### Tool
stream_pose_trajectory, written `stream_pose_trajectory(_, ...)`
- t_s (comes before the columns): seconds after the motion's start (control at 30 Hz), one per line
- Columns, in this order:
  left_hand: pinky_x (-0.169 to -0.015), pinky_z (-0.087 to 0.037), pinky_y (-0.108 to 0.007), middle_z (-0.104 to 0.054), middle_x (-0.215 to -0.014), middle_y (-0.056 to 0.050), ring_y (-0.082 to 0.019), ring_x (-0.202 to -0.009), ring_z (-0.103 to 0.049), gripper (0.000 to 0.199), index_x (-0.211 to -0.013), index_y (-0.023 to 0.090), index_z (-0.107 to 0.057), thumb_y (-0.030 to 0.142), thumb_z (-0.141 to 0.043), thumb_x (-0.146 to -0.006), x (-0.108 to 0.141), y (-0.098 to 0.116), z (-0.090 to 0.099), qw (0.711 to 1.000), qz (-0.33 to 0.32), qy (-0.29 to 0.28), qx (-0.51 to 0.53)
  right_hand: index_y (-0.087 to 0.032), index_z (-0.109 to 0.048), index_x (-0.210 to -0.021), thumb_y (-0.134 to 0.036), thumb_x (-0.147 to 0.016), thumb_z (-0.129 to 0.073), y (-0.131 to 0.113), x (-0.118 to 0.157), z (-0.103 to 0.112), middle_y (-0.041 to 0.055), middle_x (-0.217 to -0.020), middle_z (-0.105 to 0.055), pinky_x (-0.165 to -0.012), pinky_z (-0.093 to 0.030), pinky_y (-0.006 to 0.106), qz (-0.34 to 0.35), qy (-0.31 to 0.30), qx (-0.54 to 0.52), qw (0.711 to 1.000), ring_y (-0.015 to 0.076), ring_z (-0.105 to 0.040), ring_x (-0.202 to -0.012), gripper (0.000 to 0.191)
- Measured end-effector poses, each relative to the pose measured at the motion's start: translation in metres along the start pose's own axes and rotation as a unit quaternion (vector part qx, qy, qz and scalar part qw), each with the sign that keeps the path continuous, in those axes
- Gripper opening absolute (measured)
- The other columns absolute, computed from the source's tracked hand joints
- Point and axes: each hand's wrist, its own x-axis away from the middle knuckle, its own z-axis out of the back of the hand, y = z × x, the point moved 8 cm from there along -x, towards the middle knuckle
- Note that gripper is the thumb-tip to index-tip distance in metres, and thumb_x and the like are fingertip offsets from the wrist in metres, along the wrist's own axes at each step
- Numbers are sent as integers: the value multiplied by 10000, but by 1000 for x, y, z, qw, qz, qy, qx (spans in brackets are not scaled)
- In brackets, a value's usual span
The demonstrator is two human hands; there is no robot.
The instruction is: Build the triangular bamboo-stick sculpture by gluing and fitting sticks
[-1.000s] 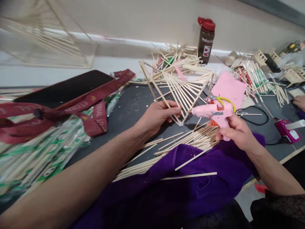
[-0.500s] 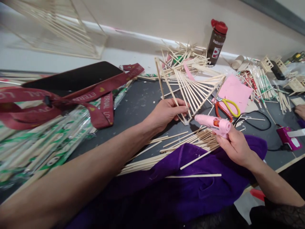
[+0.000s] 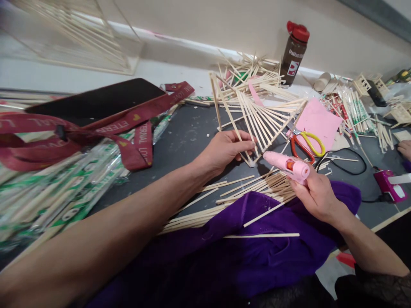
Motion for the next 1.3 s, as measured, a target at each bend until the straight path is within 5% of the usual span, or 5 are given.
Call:
stream_pose_trajectory(0.2, -422, -295, -201, -575, -562, 27, -56, -468, -490, 85, -718, 136, -622, 55, -612, -740, 1, 0, 0, 1000, 6, 3, -8, -177, -625, -1033, -260, -917, -462, -13, 0, -2, 54, -828, -708, -605, -500, 234, 63, 3, 2, 998, 152, -656, -646, 217)
stream_pose_trajectory(0.47, -427, -295, -205, -562, -546, 34, -53, -455, -479, 90, -720, 138, -621, 56, -611, -754, -1, -1, 0, 1000, 3, -1, -14, -162, -582, -1156, -267, -912, -479, -12, 3, 7, 108, -1061, -714, -693, -541, 262, 81, 51, 41, 995, 196, -708, -818, 284)
stream_pose_trajectory(0.9, -429, -310, -193, -580, -570, 29, -61, -489, -505, 64, -726, 130, -623, 67, -616, -732, 1, 0, 0, 1000, -1, -1, -8, -181, -525, -1229, -259, -920, -487, -11, 3, 2, 109, -1097, -695, -713, -537, 274, 78, 34, 44, 995, 194, -700, -826, 321)
stream_pose_trajectory(1.3, -434, -307, -190, -586, -578, 27, -59, -501, -503, 49, -727, 128, -632, 81, -624, -730, 0, 1, 0, 1000, -5, 3, -16, -189, -518, -1171, -243, -925, -490, -19, 1, 8, 72, -901, -696, -630, -523, 251, 114, 53, 56, 990, 163, -667, -688, 254)
